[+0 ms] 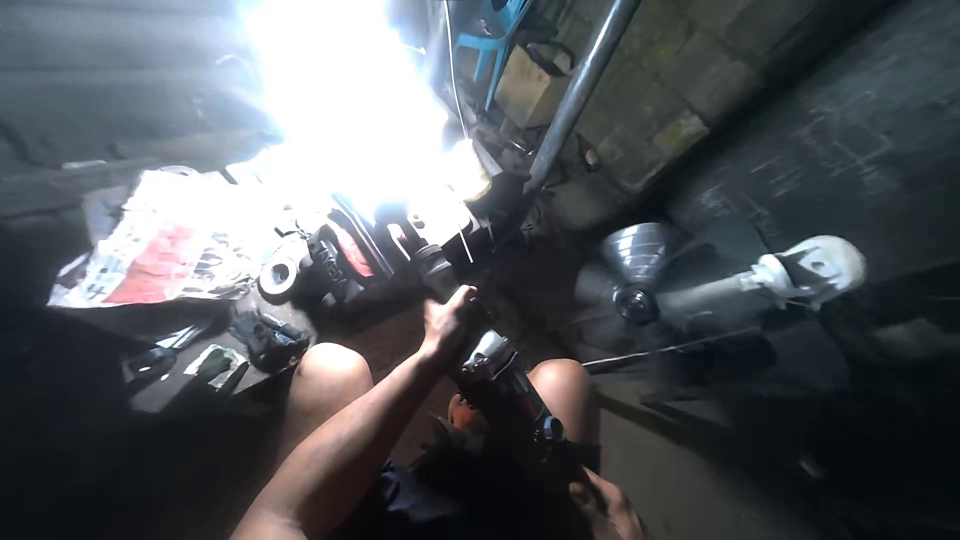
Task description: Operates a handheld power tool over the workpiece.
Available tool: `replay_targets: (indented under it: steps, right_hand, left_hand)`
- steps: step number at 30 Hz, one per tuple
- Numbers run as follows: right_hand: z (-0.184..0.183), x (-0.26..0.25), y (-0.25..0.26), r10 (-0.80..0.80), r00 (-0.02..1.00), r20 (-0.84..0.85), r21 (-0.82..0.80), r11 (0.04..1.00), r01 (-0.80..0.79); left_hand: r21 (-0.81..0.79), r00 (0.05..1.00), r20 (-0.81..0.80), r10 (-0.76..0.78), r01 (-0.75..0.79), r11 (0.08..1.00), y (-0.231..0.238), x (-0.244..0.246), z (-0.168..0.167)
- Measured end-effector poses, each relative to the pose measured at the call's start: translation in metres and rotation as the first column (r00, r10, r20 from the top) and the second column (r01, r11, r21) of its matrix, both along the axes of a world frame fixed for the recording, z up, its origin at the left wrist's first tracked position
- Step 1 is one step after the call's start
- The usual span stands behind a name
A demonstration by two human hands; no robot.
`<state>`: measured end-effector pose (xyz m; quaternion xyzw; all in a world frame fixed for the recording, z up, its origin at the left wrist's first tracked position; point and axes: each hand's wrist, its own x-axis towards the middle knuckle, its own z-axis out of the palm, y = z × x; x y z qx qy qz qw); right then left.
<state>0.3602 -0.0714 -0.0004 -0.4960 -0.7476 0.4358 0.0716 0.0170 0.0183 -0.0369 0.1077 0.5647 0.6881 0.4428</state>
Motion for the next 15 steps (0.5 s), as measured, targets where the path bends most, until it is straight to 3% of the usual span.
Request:
replay_targets:
  steps: [3, 5, 7, 11, 15]
  right_hand:
    - [-0.002, 0.003, -0.001, 0.023, 0.999, -0.028, -0.025, 0.999, -0.024]
    - [-0.005, 0.006, 0.0, 0.063, 0.998, -0.032, -0.008, 0.998, -0.063]
    - [-0.011, 0.01, 0.001, 0.123, 0.992, -0.043, 0.049, 0.991, -0.12]
    - [-0.016, 0.008, 0.002, 0.179, 0.984, 0.003, 0.174, 0.969, -0.177]
    - [-0.01, 0.005, 0.001, 0.161, 0.986, 0.052, 0.127, 0.978, -0.167]
  left_hand:
    - [-0.004, 0.997, 0.061, -0.046, 0.046, 0.999, -0.017, 0.0, 0.016]
    - [0.097, 0.984, 0.143, -0.104, 0.091, 0.991, -0.028, -0.001, 0.019]
    - [0.158, 0.982, 0.101, -0.161, 0.144, 0.977, -0.039, -0.002, 0.012]
    - [0.202, 0.987, 0.13, -0.091, 0.064, 0.977, -0.045, -0.004, 0.006]
    - [0.234, 0.968, 0.237, -0.08, 0.023, 0.972, -0.042, -0.003, 0.009]
